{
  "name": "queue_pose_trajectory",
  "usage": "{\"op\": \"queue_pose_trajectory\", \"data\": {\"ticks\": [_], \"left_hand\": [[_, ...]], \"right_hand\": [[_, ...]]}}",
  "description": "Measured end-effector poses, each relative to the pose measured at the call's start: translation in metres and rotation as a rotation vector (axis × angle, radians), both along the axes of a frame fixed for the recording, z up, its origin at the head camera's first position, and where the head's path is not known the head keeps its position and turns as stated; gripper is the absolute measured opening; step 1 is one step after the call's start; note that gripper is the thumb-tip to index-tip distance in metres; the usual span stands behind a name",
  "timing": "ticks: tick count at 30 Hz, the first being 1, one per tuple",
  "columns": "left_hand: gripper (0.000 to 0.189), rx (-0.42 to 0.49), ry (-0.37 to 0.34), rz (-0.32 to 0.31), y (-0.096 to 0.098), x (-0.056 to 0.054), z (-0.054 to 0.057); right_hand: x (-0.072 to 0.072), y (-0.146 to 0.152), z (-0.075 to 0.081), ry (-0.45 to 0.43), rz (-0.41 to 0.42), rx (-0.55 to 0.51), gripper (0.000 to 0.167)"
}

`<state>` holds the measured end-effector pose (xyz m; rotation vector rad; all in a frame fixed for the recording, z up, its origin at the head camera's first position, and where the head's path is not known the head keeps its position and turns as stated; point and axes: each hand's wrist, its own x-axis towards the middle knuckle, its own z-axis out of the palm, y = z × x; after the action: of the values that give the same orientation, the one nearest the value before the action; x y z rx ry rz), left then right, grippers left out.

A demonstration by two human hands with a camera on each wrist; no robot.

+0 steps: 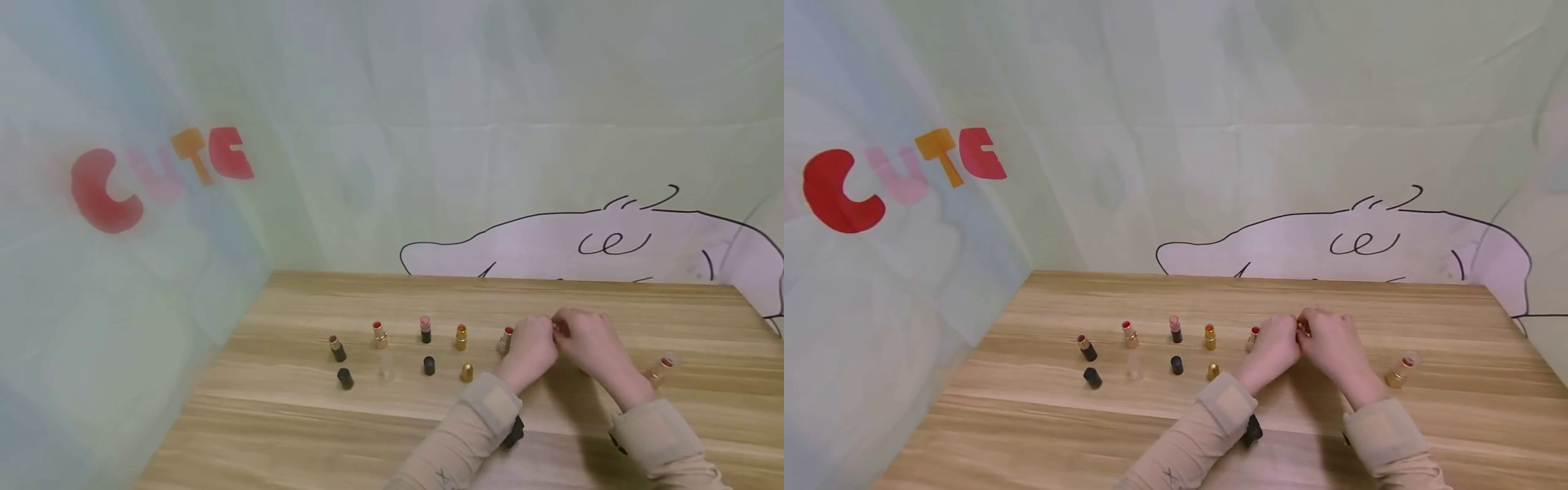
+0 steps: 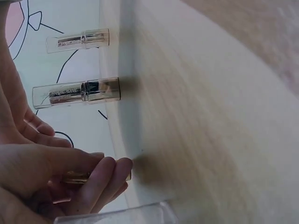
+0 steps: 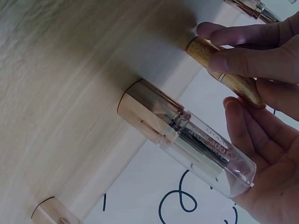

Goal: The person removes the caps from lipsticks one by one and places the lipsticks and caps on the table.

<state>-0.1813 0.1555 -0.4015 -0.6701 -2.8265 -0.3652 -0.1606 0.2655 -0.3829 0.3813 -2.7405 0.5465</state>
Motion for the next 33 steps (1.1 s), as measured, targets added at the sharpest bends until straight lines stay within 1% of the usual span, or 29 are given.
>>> {"op": "queue_pose_trajectory", "data": {"ticks": [2, 4, 6, 8, 9, 11, 12, 15, 16, 19, 23, 26, 30, 33], "left_hand": [[0.013, 0.008, -0.008, 0.001, -0.001, 0.0, 0.001], [0.01, 0.028, -0.034, -0.001, -0.002, 0.001, 0.004], [0.008, 0.064, -0.086, -0.004, -0.003, 0.003, 0.009], [0.007, 0.094, -0.142, -0.016, -0.007, 0.004, 0.016], [0.007, 0.095, -0.169, -0.023, -0.009, 0.005, 0.02], [0.006, 0.09, -0.22, -0.05, -0.014, 0.007, 0.029], [0.007, 0.081, -0.229, -0.07, -0.017, 0.008, 0.032], [0.008, 0.068, -0.229, -0.139, -0.026, 0.011, 0.041], [0.008, 0.084, -0.23, -0.163, -0.029, 0.012, 0.043], [0.01, 0.126, -0.201, -0.216, -0.04, 0.018, 0.047], [0.011, 0.176, -0.178, -0.251, -0.053, 0.024, 0.053], [0.012, 0.198, -0.185, -0.27, -0.062, 0.028, 0.058], [0.015, 0.231, -0.224, -0.29, -0.072, 0.031, 0.064], [0.017, 0.263, -0.253, -0.311, -0.078, 0.033, 0.065]], "right_hand": [[0.001, 0.001, 0.001, -0.007, 0.004, -0.014, 0.011], [0.004, 0.002, 0.004, -0.037, 0.005, -0.041, 0.012], [0.008, 0.003, 0.01, -0.065, 0.0, -0.068, 0.012], [0.012, 0.005, 0.015, -0.086, -0.01, -0.102, 0.012], [0.015, 0.006, 0.018, -0.086, -0.011, -0.113, 0.013], [0.02, 0.008, 0.022, -0.05, -0.009, -0.123, 0.012], [0.023, 0.008, 0.024, -0.039, -0.006, -0.133, 0.013], [0.032, 0.011, 0.027, 0.016, -0.004, -0.154, 0.014], [0.036, 0.011, 0.029, 0.022, -0.009, -0.17, 0.015], [0.045, 0.014, 0.033, 0.008, -0.026, -0.234, 0.016], [0.053, 0.016, 0.037, -0.041, -0.051, -0.319, 0.018], [0.057, 0.017, 0.039, -0.082, -0.055, -0.381, 0.021], [0.062, 0.015, 0.041, -0.123, -0.015, -0.466, 0.022], [0.063, 0.013, 0.041, -0.134, 0.019, -0.501, 0.022]]}}
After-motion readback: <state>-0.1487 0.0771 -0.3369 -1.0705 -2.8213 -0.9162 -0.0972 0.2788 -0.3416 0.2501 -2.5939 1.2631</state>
